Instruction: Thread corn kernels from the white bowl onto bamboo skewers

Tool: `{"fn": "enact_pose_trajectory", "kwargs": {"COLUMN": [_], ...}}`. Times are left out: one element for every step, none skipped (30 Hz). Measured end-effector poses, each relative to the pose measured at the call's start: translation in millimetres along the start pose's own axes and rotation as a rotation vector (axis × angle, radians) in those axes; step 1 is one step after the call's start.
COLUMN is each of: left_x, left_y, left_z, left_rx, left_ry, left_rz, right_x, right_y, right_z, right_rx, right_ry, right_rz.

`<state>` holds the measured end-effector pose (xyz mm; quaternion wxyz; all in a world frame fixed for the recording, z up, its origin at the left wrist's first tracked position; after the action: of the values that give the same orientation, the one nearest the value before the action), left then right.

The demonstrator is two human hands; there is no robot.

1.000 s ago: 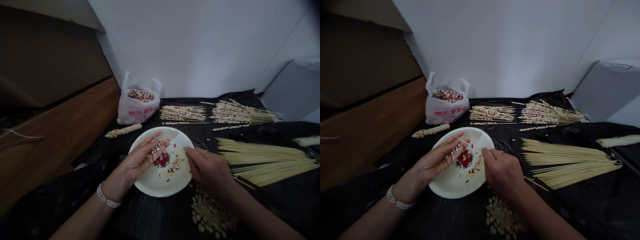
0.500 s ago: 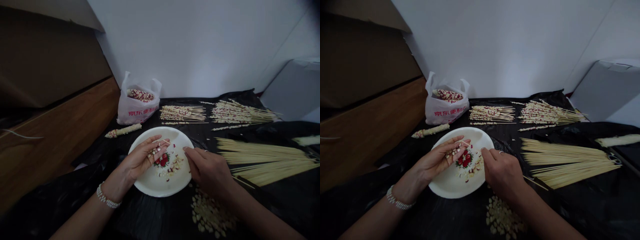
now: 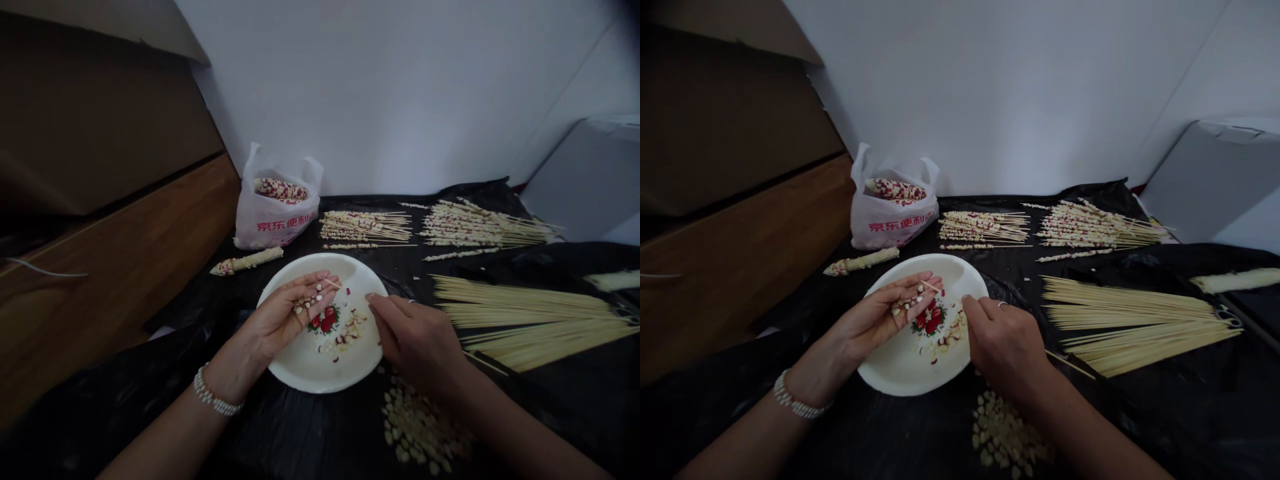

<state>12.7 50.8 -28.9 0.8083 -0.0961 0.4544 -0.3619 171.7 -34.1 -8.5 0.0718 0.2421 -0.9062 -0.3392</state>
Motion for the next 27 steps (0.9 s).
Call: {"fn": "enact_pose_trajectory", "kwargs": {"left_x": [0.2, 0.4, 0.5, 0.3, 0.2, 0.2, 0.2, 0.2, 0.2, 0.2, 0.2, 0.2, 0.3, 0.4, 0.6, 0.6, 0.6, 0.5, 0.4, 0.3, 0.1, -0.1, -0.3, -0.4, -0.3, -0.1, 0.1], "left_y": [-0.3, -0.7, -1.1, -1.4, -1.6, -1.7, -1.7, -1.6, -1.5, -1.3, -1.2, -1.2, -1.2, -1.2, -1.4, -1.6, -1.9, -2.3, -2.6, -2.8, -3.0, -3.1, -3.1, -3.0, -2.8, -2.5, -2.2], "left_z": [0.2, 0.3, 0.1, -0.3, -0.7, -0.9, -1.0, -0.9, -0.7, -0.3, -0.2, -0.3, -0.7, -1.1, -1.5, -1.8, -1.9, -1.7, -1.2, -0.7, -0.2, 0.3, 0.6, 0.5, 0.0, -0.8, -1.7], "left_rx": [0.002, 0.003, -0.001, -0.008, -0.013, -0.016, -0.016, -0.011, -0.003, 0.008, 0.017, 0.021, 0.020, 0.013, 0.004, -0.007, -0.021, -0.033, -0.043, -0.052, -0.058, -0.061, -0.063, -0.062, -0.064, -0.065, -0.066], "left_ry": [0.000, 0.000, 0.001, 0.002, 0.005, 0.009, 0.015, 0.023, 0.031, 0.040, 0.045, 0.048, 0.048, 0.046, 0.041, 0.035, 0.032, 0.031, 0.033, 0.040, 0.050, 0.062, 0.071, 0.077, 0.077, 0.072, 0.063], "left_rz": [-0.006, -0.010, -0.010, -0.006, -0.003, -0.001, 0.000, 0.001, 0.004, 0.005, 0.009, 0.012, 0.015, 0.017, 0.017, 0.019, 0.020, 0.020, 0.020, 0.018, 0.018, 0.018, 0.019, 0.021, 0.021, 0.021, 0.020], "right_x": [0.0, -0.1, -0.1, -0.1, -0.1, -0.1, -0.1, -0.1, 0.0, 0.3, 0.8, 1.5, 2.2, 2.8, 3.4, 3.7, 4.0, 4.2, 4.3, 4.4, 4.4, 4.4, 4.4, 4.4, 4.5, 4.6, 4.6], "right_y": [0.1, 0.2, 0.1, 0.1, -0.1, -0.2, -0.5, -0.7, -0.9, -1.1, -1.3, -1.3, -1.2, -1.1, -0.9, -0.6, -0.3, 0.0, 0.2, 0.3, 0.4, 0.3, 0.1, 0.0, -0.3, -0.5, -0.8], "right_z": [0.2, 0.4, 0.7, 0.8, 0.9, 1.1, 1.3, 1.2, 1.1, 0.9, 0.6, 0.1, -0.5, -1.2, -1.9, -2.8, -3.6, -4.3, -4.7, -5.0, -5.2, -5.1, -4.6, -4.1, -3.6, -3.2, -2.7], "right_rx": [0.004, 0.006, 0.007, 0.007, 0.004, 0.004, 0.007, 0.007, 0.008, 0.010, 0.015, 0.020, 0.023, 0.026, 0.028, 0.024, 0.022, 0.017, 0.014, 0.010, 0.007, 0.007, 0.011, 0.015, 0.019, 0.020, 0.023], "right_ry": [0.001, 0.001, 0.000, -0.001, -0.003, -0.004, -0.006, -0.010, -0.016, -0.028, -0.044, -0.062, -0.082, -0.102, -0.119, -0.134, -0.146, -0.157, -0.166, -0.172, -0.177, -0.181, -0.183, -0.184, -0.186, -0.189, -0.192], "right_rz": [0.001, 0.002, 0.004, 0.005, 0.004, 0.004, 0.003, 0.002, -0.001, -0.007, -0.018, -0.031, -0.044, -0.056, -0.064, -0.069, -0.071, -0.072, -0.072, -0.071, -0.071, -0.070, -0.070, -0.071, -0.073, -0.075, -0.076]}}
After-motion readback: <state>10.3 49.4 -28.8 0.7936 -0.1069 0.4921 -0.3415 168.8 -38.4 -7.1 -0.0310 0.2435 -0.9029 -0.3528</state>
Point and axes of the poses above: each hand's wrist, its own y-axis towards the middle knuckle, its own z-axis out of the palm, x = y × z, the point moved 5 cm from there along y, towards the middle knuckle, and after that the axes turned 8 degrees about -z, right-handed, at the moved point
